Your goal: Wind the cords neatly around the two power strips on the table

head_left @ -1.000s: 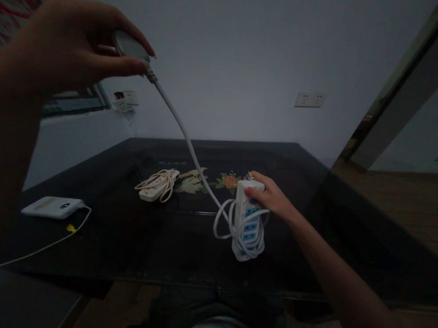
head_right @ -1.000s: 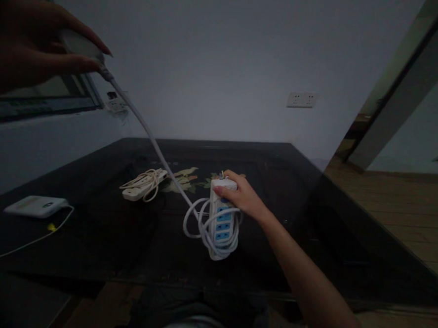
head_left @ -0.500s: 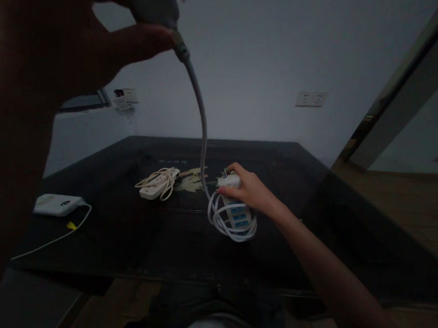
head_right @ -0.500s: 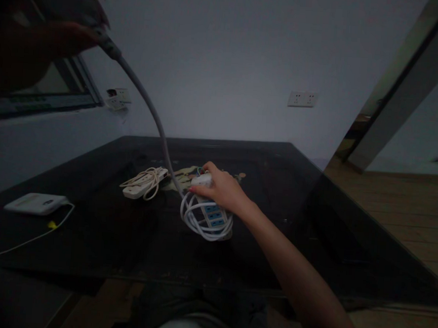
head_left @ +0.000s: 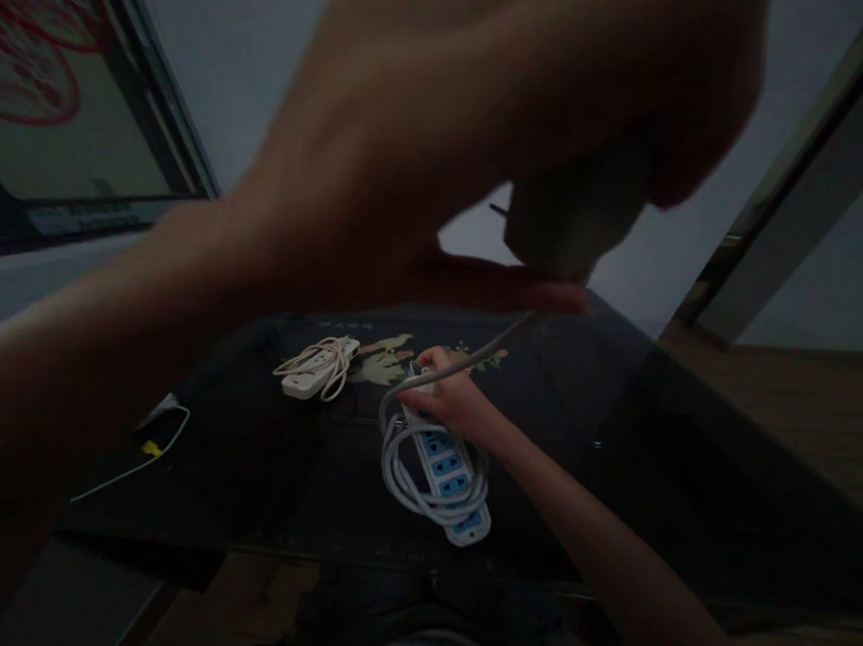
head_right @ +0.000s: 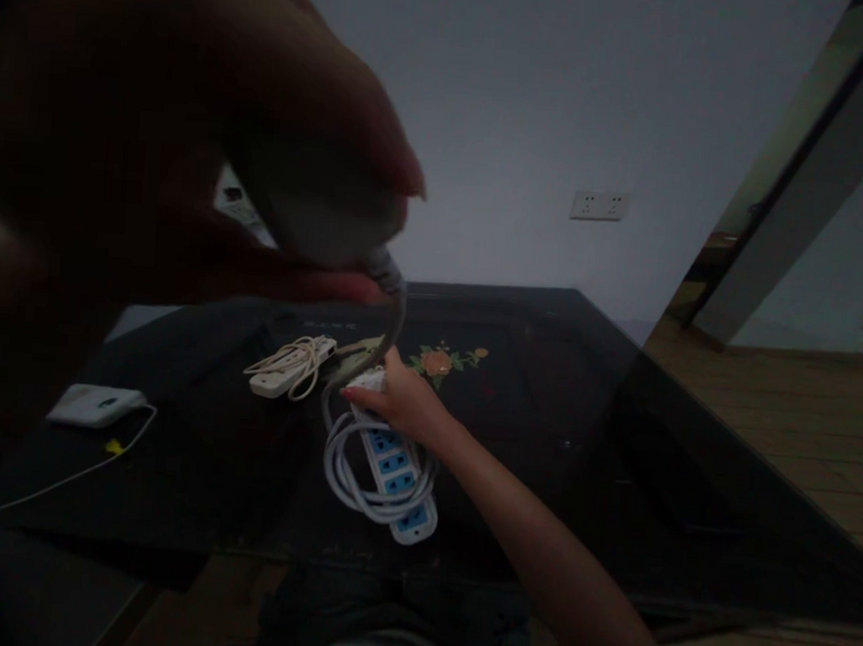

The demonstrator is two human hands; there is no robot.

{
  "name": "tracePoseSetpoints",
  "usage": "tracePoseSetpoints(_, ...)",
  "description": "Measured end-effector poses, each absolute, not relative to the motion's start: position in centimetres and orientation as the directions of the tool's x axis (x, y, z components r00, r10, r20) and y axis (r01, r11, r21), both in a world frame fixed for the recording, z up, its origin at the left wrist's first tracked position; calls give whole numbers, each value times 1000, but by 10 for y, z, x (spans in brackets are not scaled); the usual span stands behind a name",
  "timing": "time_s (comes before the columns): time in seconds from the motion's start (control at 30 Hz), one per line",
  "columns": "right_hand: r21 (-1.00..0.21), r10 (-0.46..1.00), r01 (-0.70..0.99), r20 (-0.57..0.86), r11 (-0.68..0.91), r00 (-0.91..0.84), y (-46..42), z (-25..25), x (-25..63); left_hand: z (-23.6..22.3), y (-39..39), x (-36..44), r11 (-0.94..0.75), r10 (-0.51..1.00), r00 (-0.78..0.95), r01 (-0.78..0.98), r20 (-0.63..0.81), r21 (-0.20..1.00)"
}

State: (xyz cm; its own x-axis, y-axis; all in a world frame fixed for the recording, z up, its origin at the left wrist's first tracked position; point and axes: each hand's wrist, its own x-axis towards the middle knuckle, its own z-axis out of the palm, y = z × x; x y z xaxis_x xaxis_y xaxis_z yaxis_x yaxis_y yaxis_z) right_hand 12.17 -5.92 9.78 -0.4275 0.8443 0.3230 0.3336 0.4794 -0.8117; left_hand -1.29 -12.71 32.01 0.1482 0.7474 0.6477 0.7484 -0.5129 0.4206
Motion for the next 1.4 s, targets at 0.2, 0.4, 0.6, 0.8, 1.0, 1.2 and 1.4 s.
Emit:
tracePoseSetpoints(0.2,-898,696,205,141,390,-704,-89,102,98,312,-138,38,-826,350,815,501,461,-259)
tracePoseSetpoints(0.4,-998,597,-64,62,18,-799,-136,91,77,272,-80,39,-918,323,826,392,463,-59)
tracePoseSetpoints(0.6,-934,576,-261,77,-244,-813,-166,87,73,191,-23,22,-892,450,814,394,367,221)
tracePoseSetpoints(0.8,-823,590,-342,10,-454,-807,-183,80,91,121,-20,-5,-755,648,731,576,216,313)
tracePoseSetpoints(1.0,-765,838,-499,-96,-408,-537,-193,63,112,86,-27,-47,-536,844,505,781,180,320)
tracePoseSetpoints(1.2,-754,951,-595,-129,-279,-283,-195,35,122,72,-33,-73,-389,919,343,871,193,300)
tracePoseSetpoints(1.4,-828,955,-530,-25,-185,-295,-205,46,116,62,-38,-67,-380,925,347,861,154,339)
